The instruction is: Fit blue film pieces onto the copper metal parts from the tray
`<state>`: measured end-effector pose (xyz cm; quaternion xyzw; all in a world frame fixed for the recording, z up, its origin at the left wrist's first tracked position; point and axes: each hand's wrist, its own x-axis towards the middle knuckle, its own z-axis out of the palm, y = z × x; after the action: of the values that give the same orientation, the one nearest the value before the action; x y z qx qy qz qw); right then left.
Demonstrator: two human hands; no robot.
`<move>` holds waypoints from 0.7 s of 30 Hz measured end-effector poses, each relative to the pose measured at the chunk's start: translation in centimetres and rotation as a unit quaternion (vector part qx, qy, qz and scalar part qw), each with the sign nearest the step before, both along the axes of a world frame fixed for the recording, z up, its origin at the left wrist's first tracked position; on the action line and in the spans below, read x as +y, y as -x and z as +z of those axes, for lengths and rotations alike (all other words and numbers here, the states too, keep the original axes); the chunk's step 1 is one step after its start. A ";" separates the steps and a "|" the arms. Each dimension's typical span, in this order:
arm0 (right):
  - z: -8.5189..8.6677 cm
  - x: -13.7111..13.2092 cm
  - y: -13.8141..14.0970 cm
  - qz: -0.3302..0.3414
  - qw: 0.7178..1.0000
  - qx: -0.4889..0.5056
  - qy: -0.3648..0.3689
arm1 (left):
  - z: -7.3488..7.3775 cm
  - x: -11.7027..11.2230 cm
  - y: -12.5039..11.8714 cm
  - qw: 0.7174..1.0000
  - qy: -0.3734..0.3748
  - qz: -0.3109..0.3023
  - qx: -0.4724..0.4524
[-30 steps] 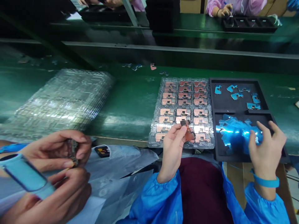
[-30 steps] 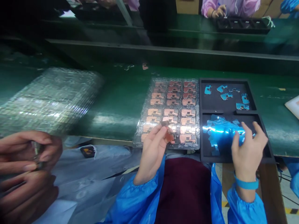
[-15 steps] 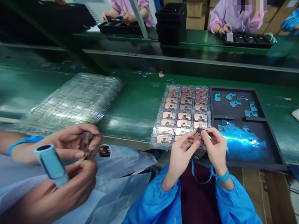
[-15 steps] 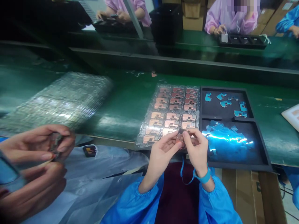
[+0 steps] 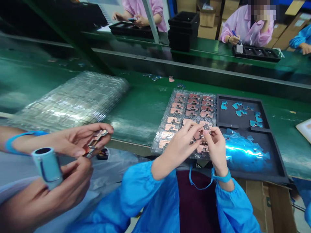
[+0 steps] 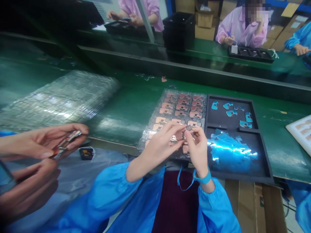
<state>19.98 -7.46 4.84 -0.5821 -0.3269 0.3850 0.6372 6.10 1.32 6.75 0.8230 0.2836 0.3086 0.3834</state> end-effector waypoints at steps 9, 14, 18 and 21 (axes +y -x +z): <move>1.4 -5.1 -5.6 -0.022 0.989 -0.144 0.010 | -2.3 12.9 -1.0 0.961 -0.154 -0.042 0.226; 1.6 -7.7 -8.3 -0.096 0.977 -0.190 0.029 | -3.6 14.7 -1.5 0.944 -0.173 -0.101 0.263; 1.5 -8.2 -9.0 -0.121 0.972 -0.199 0.040 | -3.9 15.4 -1.5 0.936 -0.176 -0.125 0.278; 1.2 -8.1 -8.9 -0.115 0.971 -0.204 0.045 | -3.9 15.4 -1.3 0.929 -0.191 -0.135 0.286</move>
<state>28.90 -15.52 6.04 -0.7103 -0.3633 0.1967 0.5699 7.41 16.69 2.81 0.9646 0.2030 0.0534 0.1597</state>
